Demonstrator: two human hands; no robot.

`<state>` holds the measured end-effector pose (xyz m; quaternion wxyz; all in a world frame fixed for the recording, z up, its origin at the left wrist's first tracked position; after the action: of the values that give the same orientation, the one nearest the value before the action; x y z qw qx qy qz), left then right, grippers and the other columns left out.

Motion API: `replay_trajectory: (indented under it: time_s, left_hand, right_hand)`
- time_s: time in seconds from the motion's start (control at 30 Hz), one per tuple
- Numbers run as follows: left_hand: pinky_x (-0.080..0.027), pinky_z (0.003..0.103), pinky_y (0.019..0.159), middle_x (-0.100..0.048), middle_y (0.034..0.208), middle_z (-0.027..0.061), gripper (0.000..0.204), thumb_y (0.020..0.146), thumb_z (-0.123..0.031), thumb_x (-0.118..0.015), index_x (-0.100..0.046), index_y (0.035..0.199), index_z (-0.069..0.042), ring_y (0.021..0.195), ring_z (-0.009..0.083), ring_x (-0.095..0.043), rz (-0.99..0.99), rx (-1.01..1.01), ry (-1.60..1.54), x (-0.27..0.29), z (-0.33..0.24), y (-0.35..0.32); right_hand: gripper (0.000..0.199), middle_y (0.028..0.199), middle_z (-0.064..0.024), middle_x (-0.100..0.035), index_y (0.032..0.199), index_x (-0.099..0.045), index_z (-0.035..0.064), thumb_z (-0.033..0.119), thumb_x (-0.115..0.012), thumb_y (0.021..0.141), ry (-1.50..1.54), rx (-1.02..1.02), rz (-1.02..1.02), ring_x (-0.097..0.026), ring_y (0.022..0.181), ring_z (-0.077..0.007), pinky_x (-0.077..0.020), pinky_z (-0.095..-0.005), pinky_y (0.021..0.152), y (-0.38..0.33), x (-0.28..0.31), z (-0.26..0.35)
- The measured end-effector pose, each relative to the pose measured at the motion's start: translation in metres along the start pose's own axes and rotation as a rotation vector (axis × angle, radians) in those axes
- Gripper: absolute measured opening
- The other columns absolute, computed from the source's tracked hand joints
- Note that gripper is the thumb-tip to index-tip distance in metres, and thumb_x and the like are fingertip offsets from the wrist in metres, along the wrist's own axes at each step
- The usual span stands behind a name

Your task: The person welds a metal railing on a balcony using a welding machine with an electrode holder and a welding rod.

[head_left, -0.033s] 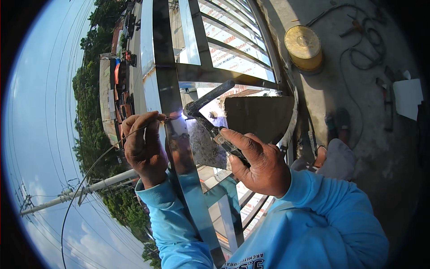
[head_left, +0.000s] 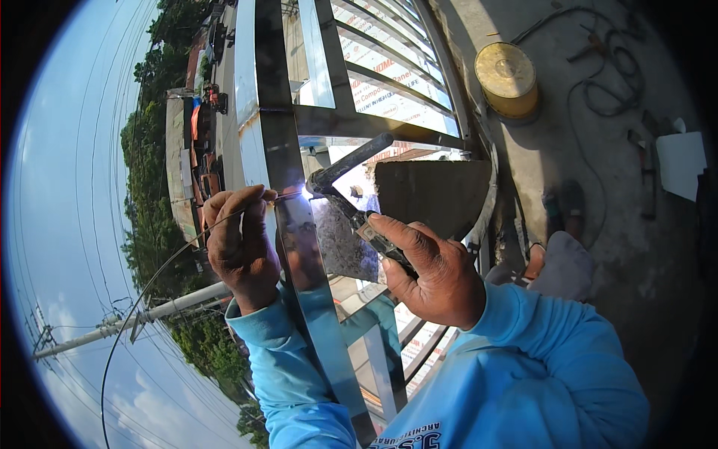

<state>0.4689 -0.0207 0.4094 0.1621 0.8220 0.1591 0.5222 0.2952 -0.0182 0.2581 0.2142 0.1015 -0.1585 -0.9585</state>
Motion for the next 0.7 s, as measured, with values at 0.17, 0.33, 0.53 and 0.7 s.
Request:
replay_trajectory:
  time_s: [0.17, 0.33, 0.53, 0.7]
  left_hand:
    - [-0.048, 0.037, 0.103, -0.054, 0.117, 0.0134, 0.05, 0.091, -0.027, -0.07, -0.06, 0.122, 0.011, 0.109, 0.025, -0.062, 0.108, 0.047, -0.095, 0.005, 0.024, -0.01]
    - [-0.048, 0.037, 0.103, -0.054, 0.117, 0.0133, 0.047, 0.092, -0.024, -0.068, -0.06, 0.123, 0.011, 0.11, 0.0249, -0.062, 0.102, 0.054, -0.124, 0.002, 0.023, -0.009]
    - [-0.048, 0.036, 0.103, -0.055, 0.116, 0.0135, 0.038, 0.093, -0.015, -0.063, -0.061, 0.121, 0.011, 0.111, 0.0246, -0.062, 0.129, 0.001, -0.109, -0.001, 0.016, -0.008]
    - [-0.049, 0.036, 0.102, -0.056, 0.116, 0.0138, 0.035, 0.094, -0.012, -0.061, -0.061, 0.12, 0.011, 0.11, 0.0245, -0.062, 0.124, 0.008, -0.012, 0.0, 0.016, -0.007]
  right_hand:
    - [0.063, 0.097, -0.0142, -0.064, 0.145, -0.048, 0.0105, 0.004, -0.068, 0.085, 0.008, 0.012, -0.02, -0.068, 0.07, -0.0321, -0.0578, -0.0411, 0.06, 0.0, 0.002, 0.0]
    - [0.064, 0.104, -0.0169, -0.065, 0.145, -0.046, 0.0095, 0.004, -0.068, 0.085, 0.028, 0.023, -0.022, -0.071, 0.075, -0.0335, -0.0587, -0.0414, 0.061, 0.0, 0.003, -0.002]
    - [0.065, 0.097, -0.0151, -0.064, 0.145, -0.047, 0.0117, 0.004, -0.069, 0.084, 0.014, 0.001, -0.002, -0.069, 0.069, -0.0313, -0.0577, -0.0407, 0.059, 0.002, 0.002, -0.001]
    - [0.065, 0.088, -0.0118, -0.06, 0.145, -0.049, 0.0126, 0.004, -0.07, 0.084, -0.007, -0.002, -0.002, -0.067, 0.065, -0.0292, -0.0569, -0.0407, 0.057, 0.001, 0.0, -0.004]
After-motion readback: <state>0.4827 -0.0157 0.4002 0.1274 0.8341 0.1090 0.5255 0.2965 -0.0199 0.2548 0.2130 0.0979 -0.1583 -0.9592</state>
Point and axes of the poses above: each hand's wrist, its own y-axis towards the middle knuckle, its own x-axis out of the back of the hand, z = x × y, the point moved 10 cm from there along y, towards the middle knuckle
